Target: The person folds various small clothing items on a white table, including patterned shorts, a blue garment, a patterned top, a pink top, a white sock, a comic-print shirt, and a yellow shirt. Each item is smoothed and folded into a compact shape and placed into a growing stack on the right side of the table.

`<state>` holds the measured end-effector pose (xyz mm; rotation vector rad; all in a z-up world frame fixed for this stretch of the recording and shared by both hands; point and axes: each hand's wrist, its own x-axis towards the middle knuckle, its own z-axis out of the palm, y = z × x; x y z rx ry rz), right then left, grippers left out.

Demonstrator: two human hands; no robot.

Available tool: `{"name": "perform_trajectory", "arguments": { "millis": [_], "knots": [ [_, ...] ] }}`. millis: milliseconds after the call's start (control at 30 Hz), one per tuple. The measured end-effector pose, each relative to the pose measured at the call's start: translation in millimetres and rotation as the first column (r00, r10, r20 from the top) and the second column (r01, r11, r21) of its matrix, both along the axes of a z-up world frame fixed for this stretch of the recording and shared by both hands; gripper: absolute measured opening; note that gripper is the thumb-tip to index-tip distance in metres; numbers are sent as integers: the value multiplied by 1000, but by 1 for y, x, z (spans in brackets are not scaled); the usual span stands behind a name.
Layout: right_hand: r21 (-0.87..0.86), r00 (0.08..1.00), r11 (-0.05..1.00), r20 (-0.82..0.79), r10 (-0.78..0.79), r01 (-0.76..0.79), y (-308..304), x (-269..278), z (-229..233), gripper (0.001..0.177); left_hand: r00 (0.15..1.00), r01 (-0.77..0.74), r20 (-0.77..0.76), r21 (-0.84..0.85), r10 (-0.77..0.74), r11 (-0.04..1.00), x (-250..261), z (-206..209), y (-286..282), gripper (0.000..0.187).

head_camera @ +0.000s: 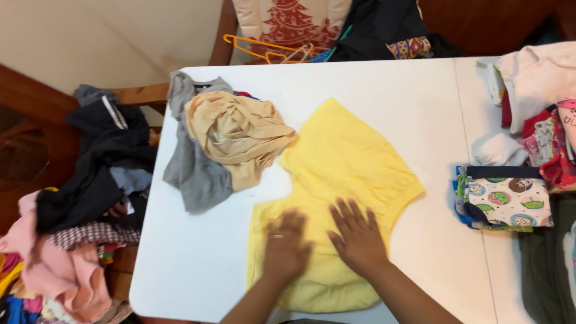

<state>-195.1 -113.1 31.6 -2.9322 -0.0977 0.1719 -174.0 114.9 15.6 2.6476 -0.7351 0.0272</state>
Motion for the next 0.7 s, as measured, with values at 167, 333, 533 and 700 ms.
{"name": "perform_trajectory", "arguments": {
  "millis": [167, 333, 533, 700],
  "knots": [
    [-95, 998, 994, 34, -59, 62, -17, -19, 2, 72, 938, -320, 203, 190, 281, 928, 18, -9, 84, 60],
    [-17, 970, 1000, 240, 27, -23, -23, -61, 16, 71, 954, -214, 243, 144, 175, 966, -9, 23, 73, 60],
    [292, 955, 923, 235, 183, -249, -30, -114, 13, 44, 899, 351, -265, -43, -350, 935, -62, 75, 84, 35],
    [386, 934, 863, 277, 228, -325, -33, -125, 30, 40, 956, 266, -154, 108, -248, 958, -55, 7, 135, 30]
  ]
}}
